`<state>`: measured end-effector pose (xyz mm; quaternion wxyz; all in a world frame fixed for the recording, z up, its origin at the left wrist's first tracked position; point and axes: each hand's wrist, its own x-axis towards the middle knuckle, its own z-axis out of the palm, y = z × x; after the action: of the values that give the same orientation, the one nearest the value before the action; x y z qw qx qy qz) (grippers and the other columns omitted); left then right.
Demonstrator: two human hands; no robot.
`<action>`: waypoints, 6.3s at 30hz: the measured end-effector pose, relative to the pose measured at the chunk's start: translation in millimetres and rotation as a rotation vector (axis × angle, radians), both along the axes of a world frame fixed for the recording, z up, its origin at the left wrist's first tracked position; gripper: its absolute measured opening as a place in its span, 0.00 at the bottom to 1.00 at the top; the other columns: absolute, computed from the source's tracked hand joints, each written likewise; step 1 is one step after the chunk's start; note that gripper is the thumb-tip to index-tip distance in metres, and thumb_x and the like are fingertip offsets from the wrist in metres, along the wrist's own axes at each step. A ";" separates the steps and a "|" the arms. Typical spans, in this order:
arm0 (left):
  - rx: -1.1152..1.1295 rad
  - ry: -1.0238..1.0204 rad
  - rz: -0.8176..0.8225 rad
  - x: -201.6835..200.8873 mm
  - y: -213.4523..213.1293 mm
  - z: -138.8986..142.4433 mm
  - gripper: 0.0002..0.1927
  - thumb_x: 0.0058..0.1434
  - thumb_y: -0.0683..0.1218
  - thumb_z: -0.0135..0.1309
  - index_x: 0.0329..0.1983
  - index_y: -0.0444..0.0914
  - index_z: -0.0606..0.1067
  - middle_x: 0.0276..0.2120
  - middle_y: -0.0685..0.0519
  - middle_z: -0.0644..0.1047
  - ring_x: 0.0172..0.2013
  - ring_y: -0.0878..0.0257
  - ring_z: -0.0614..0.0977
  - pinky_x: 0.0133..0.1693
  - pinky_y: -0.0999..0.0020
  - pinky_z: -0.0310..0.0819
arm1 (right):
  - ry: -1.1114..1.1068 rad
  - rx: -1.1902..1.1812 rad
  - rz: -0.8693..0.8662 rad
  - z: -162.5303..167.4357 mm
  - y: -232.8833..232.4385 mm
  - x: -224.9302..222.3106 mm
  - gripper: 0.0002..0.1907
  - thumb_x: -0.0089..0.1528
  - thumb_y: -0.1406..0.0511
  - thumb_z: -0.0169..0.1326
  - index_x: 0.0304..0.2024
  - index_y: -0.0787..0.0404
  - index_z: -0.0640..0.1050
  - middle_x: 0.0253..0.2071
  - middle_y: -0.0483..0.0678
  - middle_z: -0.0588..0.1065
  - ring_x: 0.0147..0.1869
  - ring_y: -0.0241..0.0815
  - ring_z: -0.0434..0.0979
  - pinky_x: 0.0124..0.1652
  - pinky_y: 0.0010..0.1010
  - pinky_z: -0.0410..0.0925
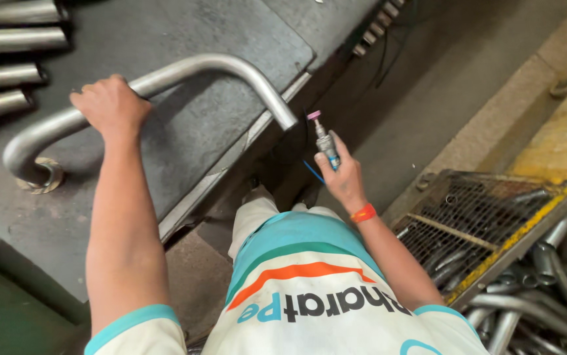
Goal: The person holds a bent steel pipe with a flange on a workbench and uses a pneumatic die grinder to grind the weld seam around the pipe end, repositioning the pipe to grind different spots. They briefly reach into a bin of finished pipes, then resume grinding the weld on the pipe.
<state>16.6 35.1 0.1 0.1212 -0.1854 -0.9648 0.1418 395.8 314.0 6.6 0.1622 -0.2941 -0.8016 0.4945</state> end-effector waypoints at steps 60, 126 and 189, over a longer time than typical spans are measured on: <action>-0.046 -0.153 0.081 -8.0 8.6 8.3 0.11 0.43 0.47 0.61 0.32 0.47 0.83 0.30 0.48 0.82 0.36 0.48 0.82 0.43 0.54 0.64 | -0.256 0.134 0.164 21.7 -13.0 -8.8 0.30 0.66 0.57 0.52 0.70 0.50 0.67 0.42 0.59 0.79 0.45 0.62 0.80 0.44 0.46 0.71; -0.066 -0.178 0.079 -12.7 8.3 6.6 0.11 0.45 0.49 0.62 0.32 0.47 0.84 0.31 0.48 0.83 0.36 0.49 0.83 0.43 0.54 0.65 | -0.303 -0.099 0.132 11.3 -12.4 -12.3 0.30 0.65 0.56 0.53 0.70 0.49 0.67 0.39 0.63 0.79 0.45 0.61 0.82 0.46 0.39 0.72; -0.075 -0.190 0.069 -20.2 8.2 3.9 0.12 0.45 0.50 0.60 0.35 0.48 0.84 0.32 0.49 0.83 0.36 0.50 0.83 0.44 0.55 0.65 | -0.151 -0.307 0.016 -6.6 -1.2 -13.4 0.29 0.66 0.58 0.53 0.70 0.51 0.67 0.33 0.52 0.78 0.35 0.40 0.76 0.40 0.34 0.72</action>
<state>-3.6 43.3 4.1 0.0171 -0.1692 -0.9717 0.1636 382.4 312.8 -0.1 0.0508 -0.3455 -0.7290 0.5887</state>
